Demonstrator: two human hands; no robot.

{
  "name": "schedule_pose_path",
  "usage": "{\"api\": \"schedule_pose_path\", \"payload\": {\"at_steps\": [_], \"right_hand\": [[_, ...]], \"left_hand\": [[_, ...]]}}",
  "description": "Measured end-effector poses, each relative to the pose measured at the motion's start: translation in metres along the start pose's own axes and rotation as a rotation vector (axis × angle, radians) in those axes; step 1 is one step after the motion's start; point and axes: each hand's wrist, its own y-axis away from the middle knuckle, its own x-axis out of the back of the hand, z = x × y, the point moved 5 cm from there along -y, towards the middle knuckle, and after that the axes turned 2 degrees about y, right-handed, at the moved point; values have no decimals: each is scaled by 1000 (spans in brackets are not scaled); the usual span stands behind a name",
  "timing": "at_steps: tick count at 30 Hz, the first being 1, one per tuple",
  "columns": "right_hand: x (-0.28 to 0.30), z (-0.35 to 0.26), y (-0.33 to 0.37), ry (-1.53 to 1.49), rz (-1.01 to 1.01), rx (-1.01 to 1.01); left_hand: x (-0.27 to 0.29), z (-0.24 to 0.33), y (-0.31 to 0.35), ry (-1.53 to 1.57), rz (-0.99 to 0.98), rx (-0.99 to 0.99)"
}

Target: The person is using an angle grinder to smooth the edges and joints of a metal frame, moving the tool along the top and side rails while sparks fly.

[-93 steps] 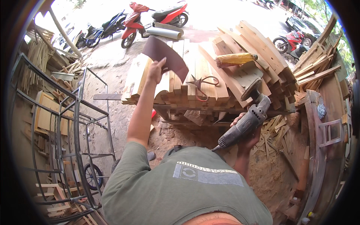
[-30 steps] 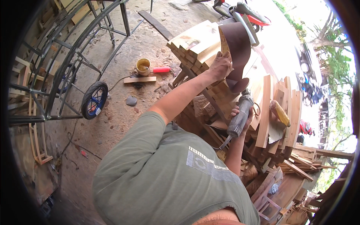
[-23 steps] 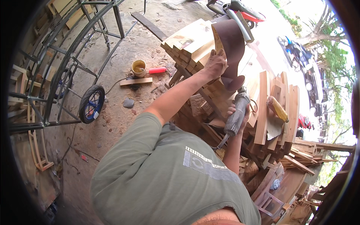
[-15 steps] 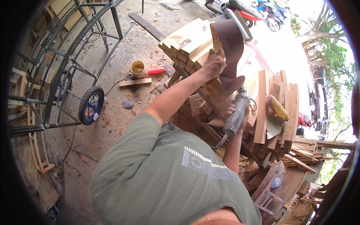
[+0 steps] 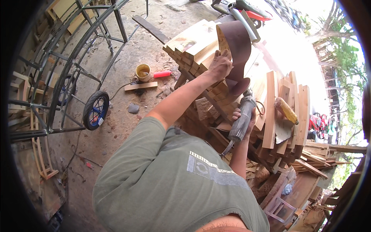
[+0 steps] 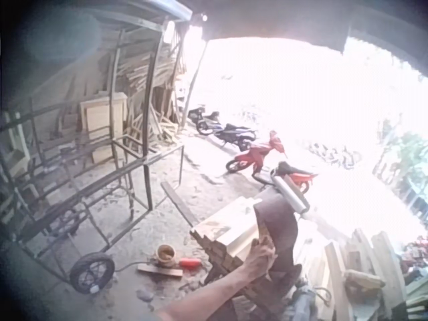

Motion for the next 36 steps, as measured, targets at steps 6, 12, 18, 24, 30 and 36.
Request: {"api": "schedule_pose_path", "payload": {"at_steps": [6,12,18,24,30,36], "right_hand": [[7,-1,4,26,-46,-75],[-20,-32,44,69,-271,128],[-27,-109,82,207,-446,365],[-58,-120,134,364,-498,567],[-21,-127,172,179,-396,528],[-35,-121,156,64,-419,539]], "left_hand": [[-17,-11,-2,92,93,49],[-21,18,-58,187,-245,199],[-62,39,-133,649,-282,195],[-133,59,-120,1190,-508,769],[-132,81,-78,1044,-419,760],[-58,34,-37,675,-387,718]]}}
